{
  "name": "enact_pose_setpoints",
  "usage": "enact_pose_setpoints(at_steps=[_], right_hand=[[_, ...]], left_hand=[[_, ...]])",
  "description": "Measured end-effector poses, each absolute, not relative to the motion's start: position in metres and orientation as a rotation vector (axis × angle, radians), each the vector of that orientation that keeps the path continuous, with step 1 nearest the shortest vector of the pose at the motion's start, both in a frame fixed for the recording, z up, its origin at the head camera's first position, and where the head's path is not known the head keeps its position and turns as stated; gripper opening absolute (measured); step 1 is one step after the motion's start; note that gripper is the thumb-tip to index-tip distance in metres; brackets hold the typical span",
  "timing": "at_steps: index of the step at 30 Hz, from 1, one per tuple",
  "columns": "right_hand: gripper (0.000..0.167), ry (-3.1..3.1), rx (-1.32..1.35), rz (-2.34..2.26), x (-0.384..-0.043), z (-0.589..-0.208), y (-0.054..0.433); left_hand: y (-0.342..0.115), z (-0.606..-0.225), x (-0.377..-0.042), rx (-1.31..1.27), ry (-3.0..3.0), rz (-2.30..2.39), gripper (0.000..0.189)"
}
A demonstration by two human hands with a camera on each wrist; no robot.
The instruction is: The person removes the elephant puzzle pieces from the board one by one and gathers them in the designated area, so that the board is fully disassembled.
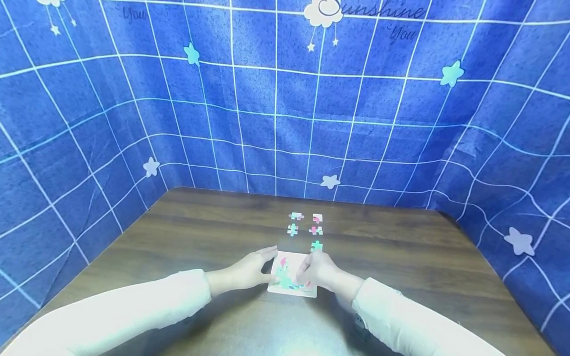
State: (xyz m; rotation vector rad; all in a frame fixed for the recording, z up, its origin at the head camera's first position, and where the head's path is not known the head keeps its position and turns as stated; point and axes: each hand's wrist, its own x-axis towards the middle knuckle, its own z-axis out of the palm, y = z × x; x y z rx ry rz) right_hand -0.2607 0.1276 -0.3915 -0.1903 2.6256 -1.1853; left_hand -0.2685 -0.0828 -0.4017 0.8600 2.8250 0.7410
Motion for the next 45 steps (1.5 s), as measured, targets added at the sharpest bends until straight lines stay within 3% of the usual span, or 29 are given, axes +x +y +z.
enact_pose_setpoints(at_steps=[17,34,45], right_hand=[[0.016,2.653,-0.221,-1.168,-0.257,-0.392,0.125],[0.009,2.42,-0.114,-1.323,-0.26,-0.387,0.133],[0.009,2.318,-0.062,-1.494,-0.28,-0.372,0.138]], left_hand=[[-0.077,-0.408,-0.275,0.714,2.859,0.829,0.074],[-0.075,-0.402,-0.27,0.684,2.862,0.922,0.065],[-0.078,-0.404,-0.27,0.72,2.832,0.897,0.067]])
